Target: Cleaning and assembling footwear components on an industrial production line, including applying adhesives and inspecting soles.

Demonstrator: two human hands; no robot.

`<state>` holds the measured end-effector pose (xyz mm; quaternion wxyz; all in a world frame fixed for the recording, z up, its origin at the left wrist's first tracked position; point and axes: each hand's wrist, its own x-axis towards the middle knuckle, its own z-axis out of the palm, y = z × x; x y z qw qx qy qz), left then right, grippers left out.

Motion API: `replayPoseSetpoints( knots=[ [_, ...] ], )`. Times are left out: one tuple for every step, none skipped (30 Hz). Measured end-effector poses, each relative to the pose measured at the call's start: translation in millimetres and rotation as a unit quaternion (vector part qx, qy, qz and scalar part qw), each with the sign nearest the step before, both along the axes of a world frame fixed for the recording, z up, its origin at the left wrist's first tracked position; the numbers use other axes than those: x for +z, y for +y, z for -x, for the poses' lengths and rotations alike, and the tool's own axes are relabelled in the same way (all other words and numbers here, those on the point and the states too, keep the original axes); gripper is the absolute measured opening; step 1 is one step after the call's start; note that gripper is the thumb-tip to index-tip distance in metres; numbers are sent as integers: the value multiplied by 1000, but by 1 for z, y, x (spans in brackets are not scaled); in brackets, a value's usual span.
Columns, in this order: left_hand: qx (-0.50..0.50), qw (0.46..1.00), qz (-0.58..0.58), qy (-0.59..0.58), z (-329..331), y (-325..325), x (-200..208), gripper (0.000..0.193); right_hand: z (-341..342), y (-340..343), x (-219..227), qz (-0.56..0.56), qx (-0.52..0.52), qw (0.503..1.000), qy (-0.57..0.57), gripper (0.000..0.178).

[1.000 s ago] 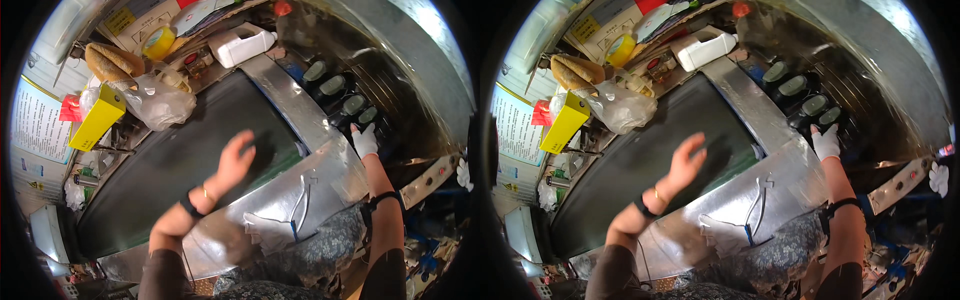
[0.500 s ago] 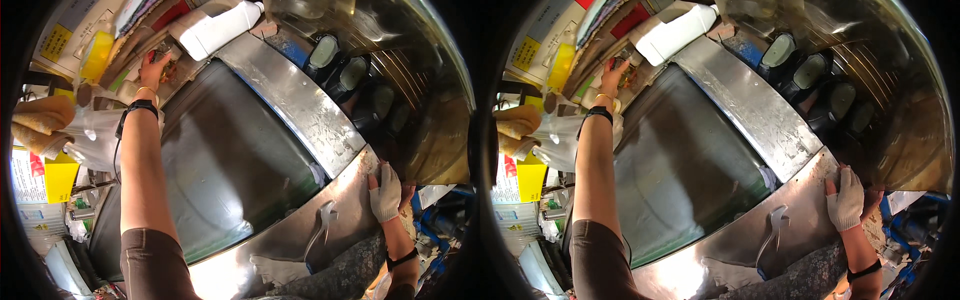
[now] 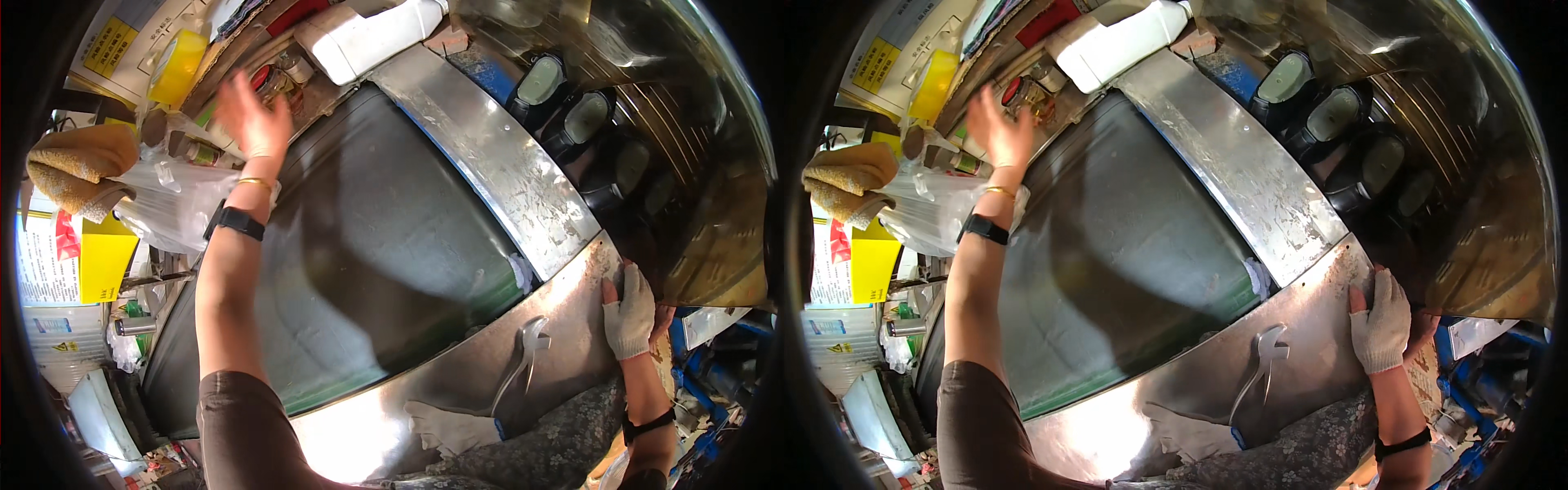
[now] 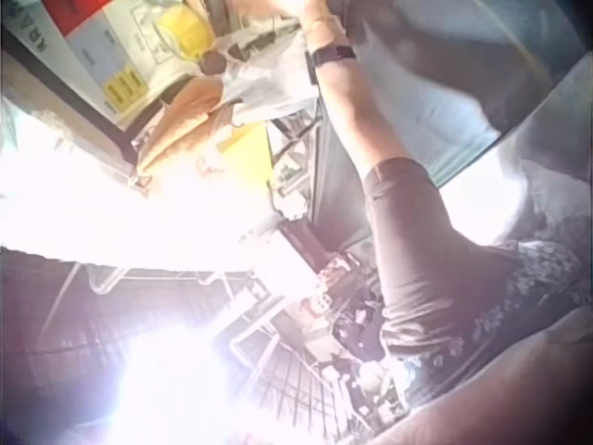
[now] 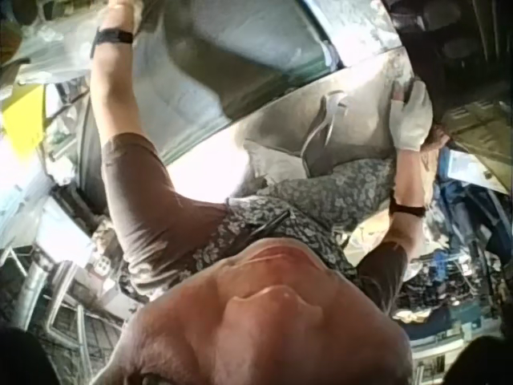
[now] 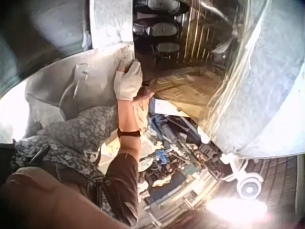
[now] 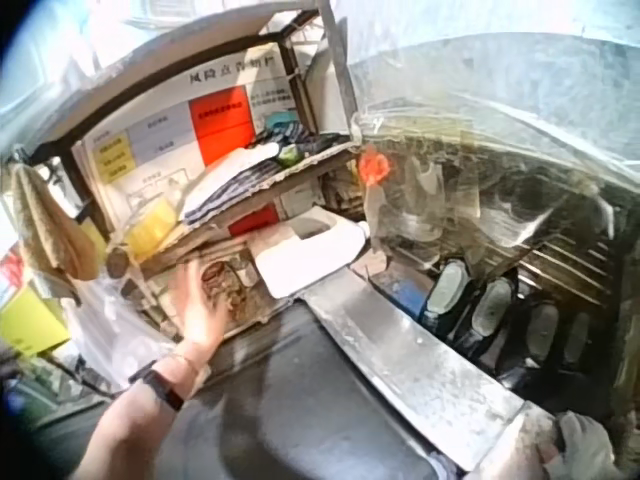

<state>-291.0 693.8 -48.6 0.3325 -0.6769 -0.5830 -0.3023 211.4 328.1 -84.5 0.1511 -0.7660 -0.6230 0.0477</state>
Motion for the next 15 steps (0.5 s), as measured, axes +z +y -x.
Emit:
replayPoseSetpoints(
  knots=[
    [41,999,-7,-19,11,0,0,84,0,0,1,2,-3,1000,-3,46],
    [150,981,52,-111,15,4,-6,86,-1,0,3,8,-5,1000,-5,46],
    [253,939,115,-200,12,8,-10,88,-2,-3,4,16,-11,1000,-8,47],
    [218,942,86,-242,107,28,-25,92,3,4,6,-3,13,1000,10,47],
    [184,946,45,-264,203,33,-5,96,5,15,1,-26,46,998,44,47],
    [142,952,0,-272,282,27,47,100,2,20,-9,-55,73,992,89,48],
    [85,919,82,-377,224,45,-9,104,-2,11,-5,-31,39,997,54,48],
    [45,866,159,-473,165,49,-52,108,-4,6,-3,4,16,1000,26,48],
    [11,801,225,-556,97,42,-67,111,-9,-6,3,31,-10,999,1,49],
    [-3,792,212,-572,93,29,-58,117,-7,-3,5,25,-10,1000,4,49],
    [2,802,198,-564,114,25,-43,117,-4,1,5,14,10,1000,10,49],
    [67,815,170,-551,147,22,-30,117,-2,6,4,1,31,999,20,49],
    [123,814,160,-544,143,22,-27,118,-3,5,1,1,30,999,21,49],
    [181,822,151,-518,136,27,-25,120,-3,4,-2,-2,26,1000,12,49],
    [178,821,158,-519,121,30,-27,120,-5,1,-3,-2,18,1000,-2,49]
  ],
)
